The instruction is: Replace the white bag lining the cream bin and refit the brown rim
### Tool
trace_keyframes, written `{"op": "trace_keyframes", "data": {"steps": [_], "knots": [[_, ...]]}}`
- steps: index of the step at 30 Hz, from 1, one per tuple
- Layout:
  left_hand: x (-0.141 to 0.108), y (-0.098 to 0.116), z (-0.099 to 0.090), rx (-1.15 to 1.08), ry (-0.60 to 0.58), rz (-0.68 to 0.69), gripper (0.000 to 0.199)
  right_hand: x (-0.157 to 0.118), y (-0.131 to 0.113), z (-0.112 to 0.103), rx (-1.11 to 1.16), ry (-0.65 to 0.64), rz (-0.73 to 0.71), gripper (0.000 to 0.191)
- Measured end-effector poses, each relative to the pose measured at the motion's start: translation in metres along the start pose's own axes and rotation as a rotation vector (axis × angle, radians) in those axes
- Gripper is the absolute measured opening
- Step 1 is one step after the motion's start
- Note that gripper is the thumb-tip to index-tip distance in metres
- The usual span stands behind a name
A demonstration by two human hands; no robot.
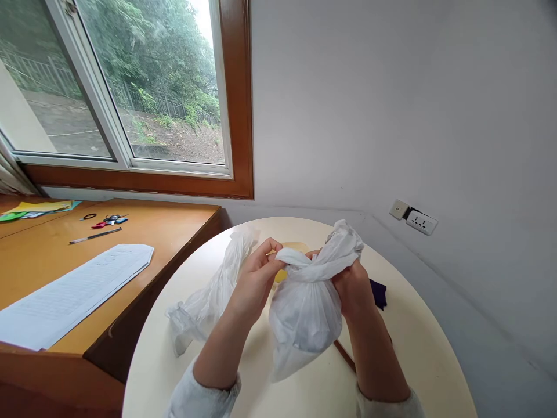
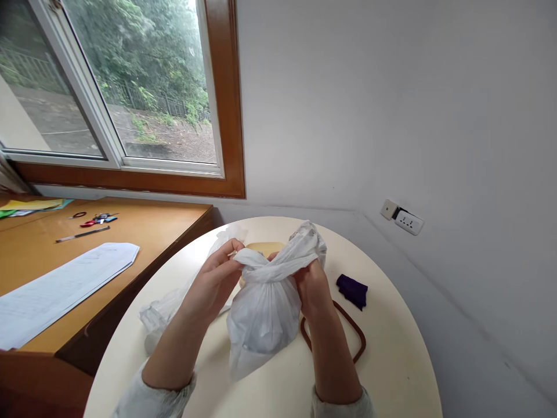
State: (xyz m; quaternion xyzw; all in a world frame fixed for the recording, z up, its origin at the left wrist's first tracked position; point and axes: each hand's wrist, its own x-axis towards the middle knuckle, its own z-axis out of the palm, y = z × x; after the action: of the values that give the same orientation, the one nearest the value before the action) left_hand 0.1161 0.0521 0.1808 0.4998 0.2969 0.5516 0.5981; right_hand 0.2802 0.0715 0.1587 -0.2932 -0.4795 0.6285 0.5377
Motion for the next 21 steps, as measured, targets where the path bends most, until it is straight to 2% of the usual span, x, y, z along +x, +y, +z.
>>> {"op": "trace_keyframes", "data": {"steps": [4, 7, 10, 14, 18, 21], "knots": [[0.000, 0.001, -0.001, -0.016, -0.104, -0.056, 0.009, 0.000, -0.001, -0.001, 0.023, -0.059, -0.005, 0.046], [-0.001, 0.000, -0.003, 0.003, -0.166, -0.082, 0.005, 0.000, -0.001, -0.002, -0.004, -0.074, -0.084, 0.043], [-0.001, 0.001, -0.006, 0.031, -0.186, -0.102, 0.006, 0.000, -0.003, -0.005, 0.033, -0.063, -0.114, 0.055], [0.000, 0.003, -0.007, 0.075, -0.190, -0.086, 0.011, 0.000, -0.007, -0.010, 0.012, -0.043, -0.056, 0.067], [-0.002, 0.007, -0.011, 0.163, -0.196, -0.063, 0.013, -0.002, -0.011, -0.016, -0.024, 0.044, -0.083, 0.058], [-0.005, 0.009, -0.015, 0.254, -0.213, -0.161, 0.016, -0.005, -0.015, -0.020, 0.035, 0.071, -0.070, 0.052]]}}
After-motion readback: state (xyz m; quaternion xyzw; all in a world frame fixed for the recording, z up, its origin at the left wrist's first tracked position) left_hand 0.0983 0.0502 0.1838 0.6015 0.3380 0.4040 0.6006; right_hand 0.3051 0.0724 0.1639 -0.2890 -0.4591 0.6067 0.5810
